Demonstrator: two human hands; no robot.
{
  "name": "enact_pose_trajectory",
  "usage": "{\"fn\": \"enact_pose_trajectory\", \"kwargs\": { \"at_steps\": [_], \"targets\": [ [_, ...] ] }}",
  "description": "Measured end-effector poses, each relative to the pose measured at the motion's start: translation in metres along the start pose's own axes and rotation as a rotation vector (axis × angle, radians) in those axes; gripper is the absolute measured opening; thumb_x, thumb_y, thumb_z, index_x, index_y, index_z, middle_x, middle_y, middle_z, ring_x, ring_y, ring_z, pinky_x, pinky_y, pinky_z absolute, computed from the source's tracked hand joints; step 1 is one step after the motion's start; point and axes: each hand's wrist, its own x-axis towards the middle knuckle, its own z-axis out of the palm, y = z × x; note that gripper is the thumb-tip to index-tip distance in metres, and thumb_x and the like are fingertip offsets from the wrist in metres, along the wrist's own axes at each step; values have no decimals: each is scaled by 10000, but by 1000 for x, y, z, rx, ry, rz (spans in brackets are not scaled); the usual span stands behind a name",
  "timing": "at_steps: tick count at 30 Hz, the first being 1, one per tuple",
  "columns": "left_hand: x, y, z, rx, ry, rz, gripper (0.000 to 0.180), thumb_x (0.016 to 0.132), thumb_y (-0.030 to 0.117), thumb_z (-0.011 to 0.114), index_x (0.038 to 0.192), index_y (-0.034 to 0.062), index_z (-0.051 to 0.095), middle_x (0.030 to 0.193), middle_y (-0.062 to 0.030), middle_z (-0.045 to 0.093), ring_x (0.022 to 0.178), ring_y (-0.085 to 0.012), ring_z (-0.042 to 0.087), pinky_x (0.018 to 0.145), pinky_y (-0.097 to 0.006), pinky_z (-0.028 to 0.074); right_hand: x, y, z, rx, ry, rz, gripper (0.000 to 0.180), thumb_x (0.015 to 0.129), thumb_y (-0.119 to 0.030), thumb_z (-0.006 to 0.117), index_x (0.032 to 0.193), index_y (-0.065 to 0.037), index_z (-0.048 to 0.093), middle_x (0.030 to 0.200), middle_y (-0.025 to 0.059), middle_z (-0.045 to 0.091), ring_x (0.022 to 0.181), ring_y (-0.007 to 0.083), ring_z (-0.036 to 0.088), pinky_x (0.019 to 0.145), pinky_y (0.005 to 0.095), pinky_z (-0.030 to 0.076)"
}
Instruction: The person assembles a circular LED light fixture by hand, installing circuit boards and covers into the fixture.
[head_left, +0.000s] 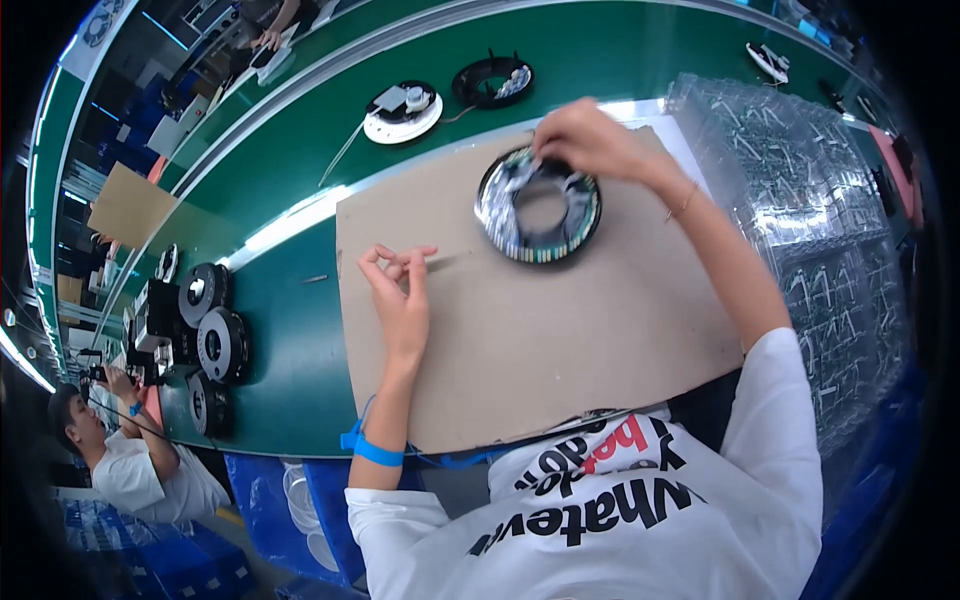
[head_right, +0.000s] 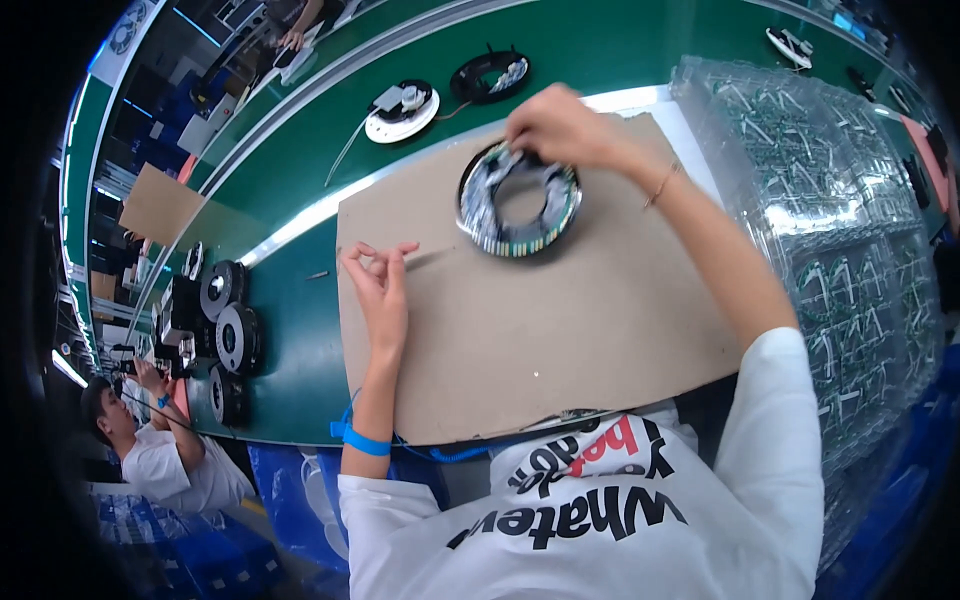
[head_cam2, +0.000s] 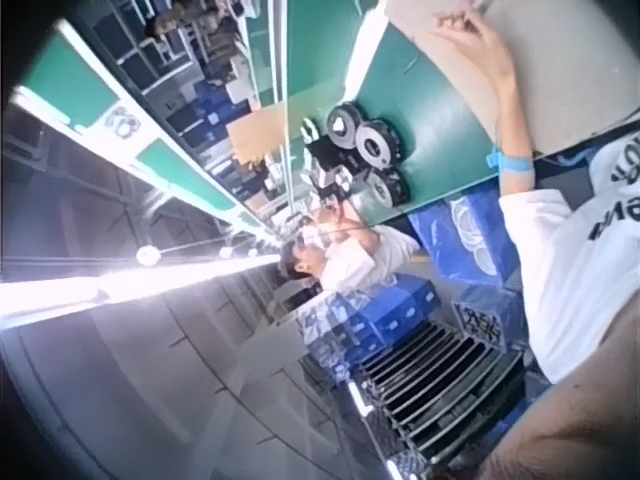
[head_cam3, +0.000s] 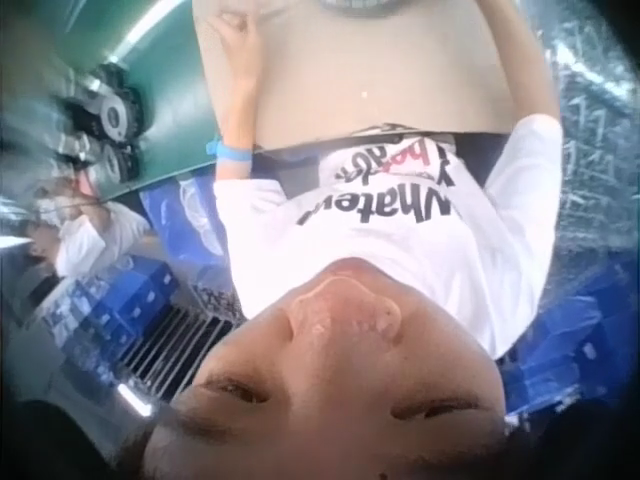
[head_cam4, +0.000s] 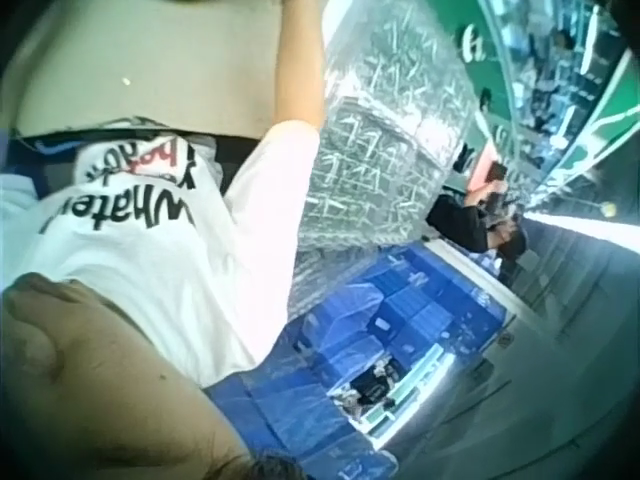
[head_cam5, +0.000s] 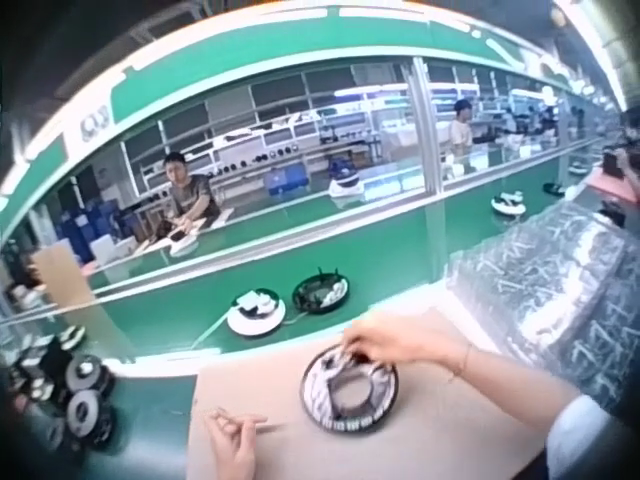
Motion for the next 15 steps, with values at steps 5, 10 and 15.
{"fn": "enact_pose_trajectory", "kwargs": {
  "at_steps": [5,10,15],
  "targets": [
    [0,-11,8,33,-105,-6,255,918,124,477,1047,38,276,874,-135,625,833,-165,569,784,-278,417,5,72,-74,-434,244,486,103,705,-99,613,762,-59,690,760,126,654,733,297,628,674,354,497],
    [4,-12,7,58,-161,-13,291,906,128,495,1080,24,287,853,-127,626,819,-175,579,782,-279,417,4,146,-67,-587,533,703,109,706,-132,584,720,-75,676,764,190,638,775,355,622,723,417,498],
    [2,-18,8,71,-168,4,311,904,167,502,1088,12,305,831,-113,635,791,-180,588,756,-281,422,7,174,-26,-482,700,857,96,728,-129,590,740,-82,673,793,205,641,796,367,620,753,423,496]
  ]
}}
